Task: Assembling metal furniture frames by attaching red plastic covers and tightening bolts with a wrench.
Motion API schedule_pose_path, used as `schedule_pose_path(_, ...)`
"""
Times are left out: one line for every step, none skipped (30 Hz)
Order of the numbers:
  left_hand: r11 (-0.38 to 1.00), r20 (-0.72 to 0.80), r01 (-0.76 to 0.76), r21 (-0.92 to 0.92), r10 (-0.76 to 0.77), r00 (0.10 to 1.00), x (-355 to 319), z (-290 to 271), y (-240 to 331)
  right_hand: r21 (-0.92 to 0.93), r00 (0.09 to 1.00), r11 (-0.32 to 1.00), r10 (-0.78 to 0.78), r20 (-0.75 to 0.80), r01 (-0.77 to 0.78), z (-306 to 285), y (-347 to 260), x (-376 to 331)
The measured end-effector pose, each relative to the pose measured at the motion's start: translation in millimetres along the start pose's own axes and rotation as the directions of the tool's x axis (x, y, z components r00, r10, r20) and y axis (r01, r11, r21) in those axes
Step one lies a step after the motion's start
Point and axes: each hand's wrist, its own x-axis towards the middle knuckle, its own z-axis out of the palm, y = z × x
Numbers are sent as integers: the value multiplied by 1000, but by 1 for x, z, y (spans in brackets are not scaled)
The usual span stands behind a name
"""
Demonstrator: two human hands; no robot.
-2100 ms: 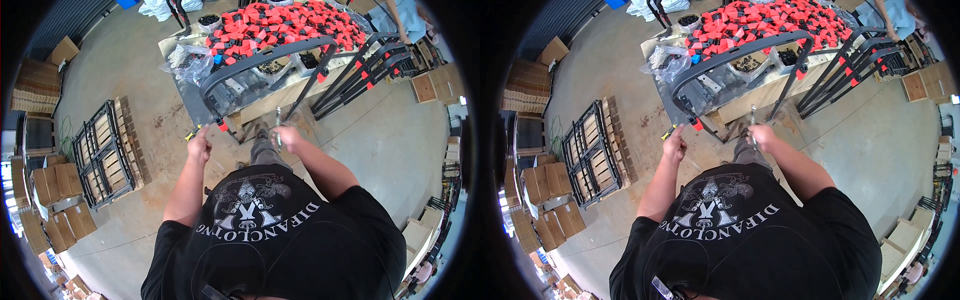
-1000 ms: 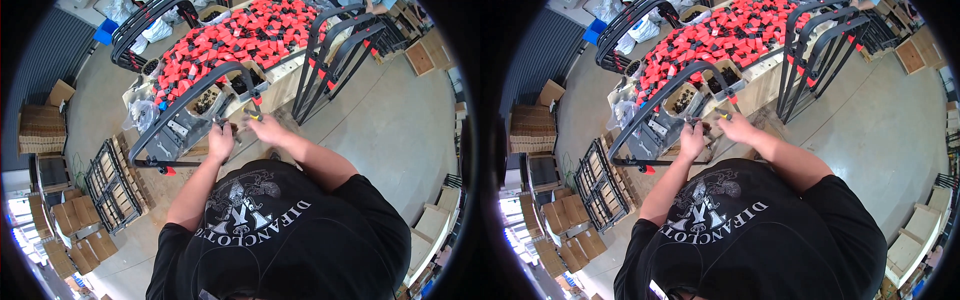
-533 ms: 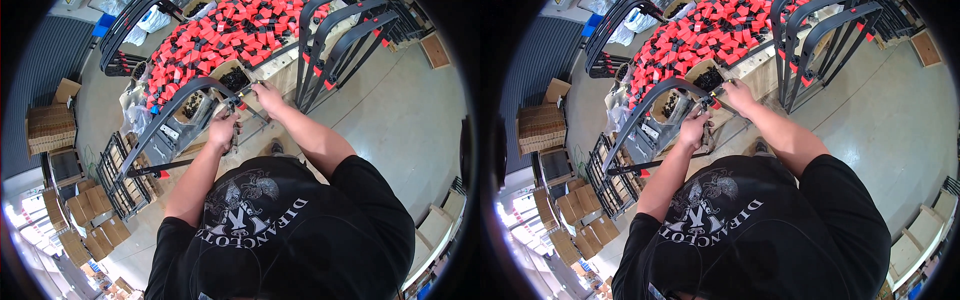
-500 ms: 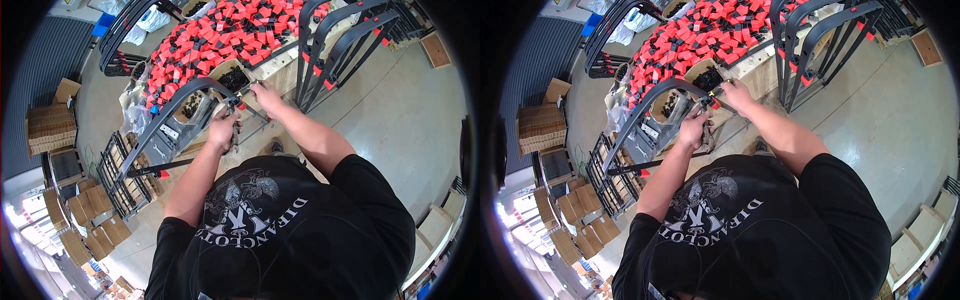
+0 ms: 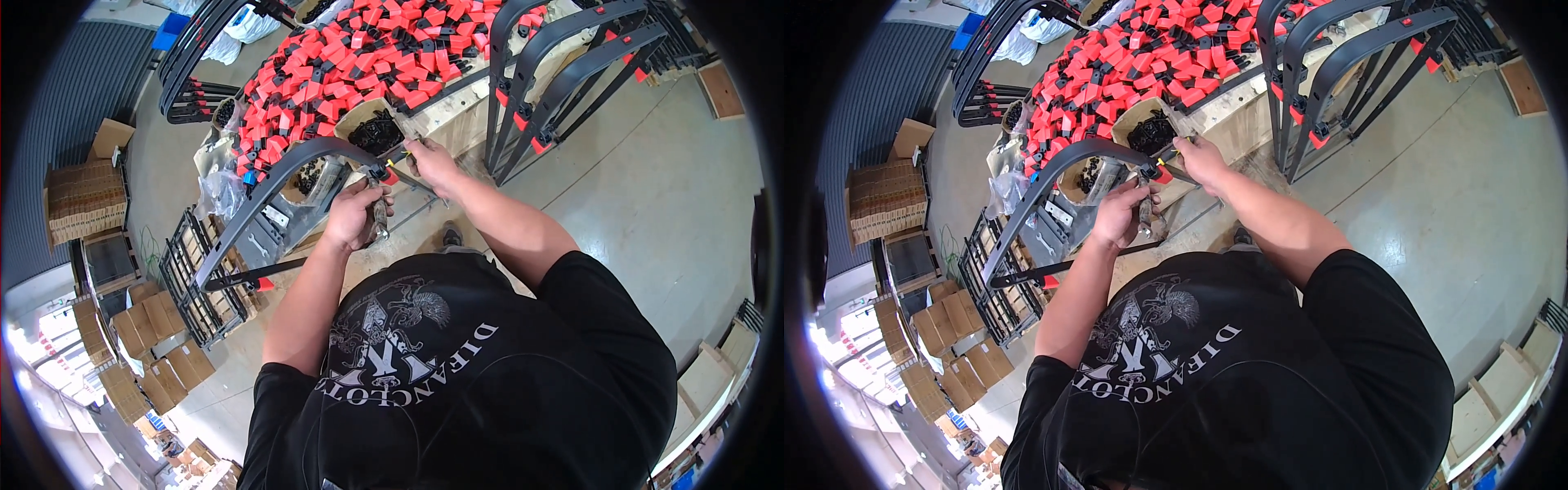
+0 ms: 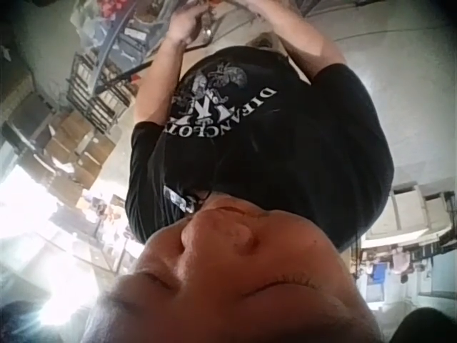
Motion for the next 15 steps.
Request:
schedule_pose_path(1000, 1, 16, -17, -16, 1000, 1, 0, 2, -1, 1000, 1000, 3, 0, -3, -3, 1, 0)
schedule_pose_path(999, 3, 33, -33, -33, 999, 2, 0, 4, -404, 980, 896, -144, 135, 187, -6, 3, -2)
schedule_pose_path(999, 2, 35, -35, -35, 999, 2, 0, 4, -700, 924, 605, -216, 314, 379, -8, 6, -4)
schedule_pose_path(999, 24, 28, -43, -27, 999, 2, 2, 5, -701, 926, 606, -215, 310, 376, -8, 17, -7)
schedule_pose_path(998, 46, 22, -50, -19, 999, 2, 4, 5, -750, 881, 470, -322, 346, 466, -4, 31, -12)
schedule_pose_path(998, 51, 26, -50, -23, 998, 2, 3, 2, -783, 822, 318, -414, 392, 534, -1, 44, -14)
schedule_pose_path(1000, 75, 8, -3, -7, 997, 0, 3, 0, -804, 899, 462, -394, 191, 374, 6, 49, -10)
schedule_pose_path(999, 98, -11, 42, 7, 995, -2, 2, -1, -804, 899, 460, -392, 196, 376, 3, 52, -7)
schedule_pose_path(996, 47, -87, 9, 86, 995, 0, 7, -9, -765, 957, 591, -264, 118, 257, -2, 55, -5)
schedule_pose_path(996, 37, -86, 4, 85, 996, 0, 2, -11, -707, 992, 697, -115, 54, 119, -6, 61, -3)
schedule_pose_path(998, 23, -69, -9, 69, 997, 2, -3, -13, -641, 999, 767, -14, 39, 36, -13, 57, -8)
schedule_pose_path(998, 6, -53, -23, 54, 999, 2, -9, -16, -616, 999, 787, -14, 34, 32, -25, 69, 5)
schedule_pose_path(999, -10, -38, 0, 38, 999, 0, 0, -11, -584, 1000, 812, -13, 3, 13, -50, 88, 23)
schedule_pose_path(999, -19, -32, -6, 32, 999, -3, -1, -10, -580, 996, 813, -14, -93, -43, -65, 98, 34)
schedule_pose_path(999, -25, -50, -8, 50, 998, -4, -2, -9, -571, 981, 815, -16, -194, -100, -84, 108, 46)
